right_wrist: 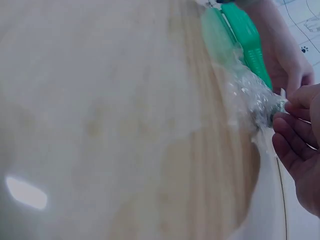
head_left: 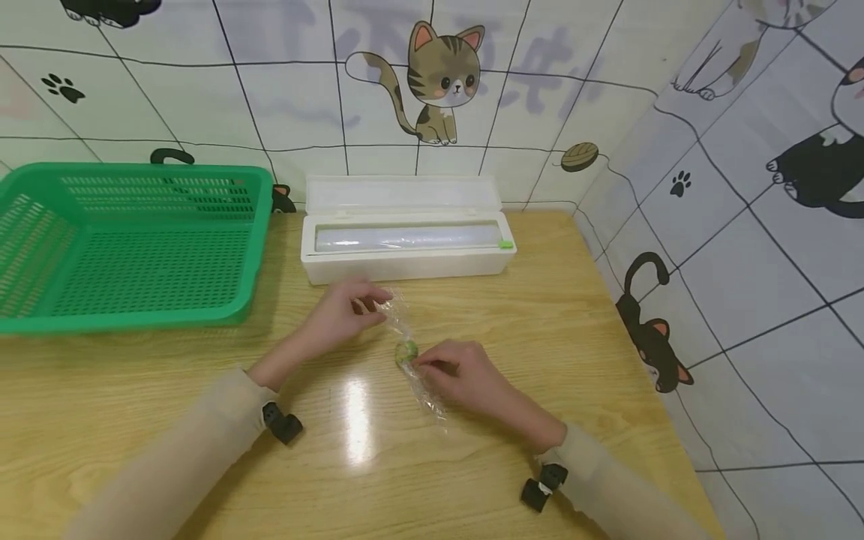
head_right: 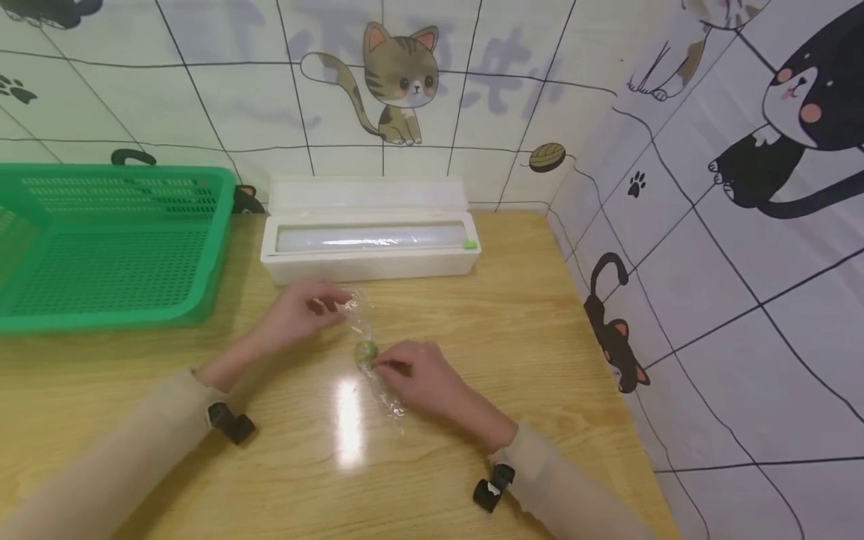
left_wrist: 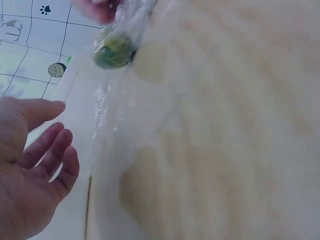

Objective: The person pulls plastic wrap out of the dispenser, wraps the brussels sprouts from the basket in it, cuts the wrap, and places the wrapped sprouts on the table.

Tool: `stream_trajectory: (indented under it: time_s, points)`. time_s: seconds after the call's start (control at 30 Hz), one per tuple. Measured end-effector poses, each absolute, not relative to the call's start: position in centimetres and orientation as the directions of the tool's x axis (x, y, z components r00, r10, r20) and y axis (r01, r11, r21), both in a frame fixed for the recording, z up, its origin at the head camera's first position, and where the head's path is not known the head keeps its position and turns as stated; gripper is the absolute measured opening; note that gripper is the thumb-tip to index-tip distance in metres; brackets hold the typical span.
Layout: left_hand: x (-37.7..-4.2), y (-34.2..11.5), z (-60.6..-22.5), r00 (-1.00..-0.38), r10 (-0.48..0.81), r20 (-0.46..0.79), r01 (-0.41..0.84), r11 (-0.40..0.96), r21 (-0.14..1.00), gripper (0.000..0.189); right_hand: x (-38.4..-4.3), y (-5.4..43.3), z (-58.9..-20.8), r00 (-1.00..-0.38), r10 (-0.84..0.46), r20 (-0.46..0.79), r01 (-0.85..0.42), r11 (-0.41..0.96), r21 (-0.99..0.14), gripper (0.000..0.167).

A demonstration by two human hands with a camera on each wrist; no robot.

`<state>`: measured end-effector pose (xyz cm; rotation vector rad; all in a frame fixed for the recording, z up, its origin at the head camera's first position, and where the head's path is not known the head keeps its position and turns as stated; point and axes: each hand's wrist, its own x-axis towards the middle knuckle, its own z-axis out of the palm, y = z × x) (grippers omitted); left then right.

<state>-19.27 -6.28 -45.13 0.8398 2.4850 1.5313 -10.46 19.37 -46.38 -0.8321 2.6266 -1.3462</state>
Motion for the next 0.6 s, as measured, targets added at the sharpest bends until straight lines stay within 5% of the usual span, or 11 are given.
stream_trajectory:
  time_s: [0.3,0.6]
  points:
    - [-17.2,-5.8,-45.6,-0.893,0.442,-0.087,0.107,0.396,0.912,0.011,-12.9,19.4,-46.0,-0.951,-0.308,0.004,-0.19,0.576,-0.795,0.013]
    - [-16.4,-4.9,-46.0,-0.849,0.488,-0.201,-0.012,0.363,0.932,0.015,-14.5,18.6,-45.0,-0.935,-0.289,-0.204,0.008,0.559,-0.829,0.021]
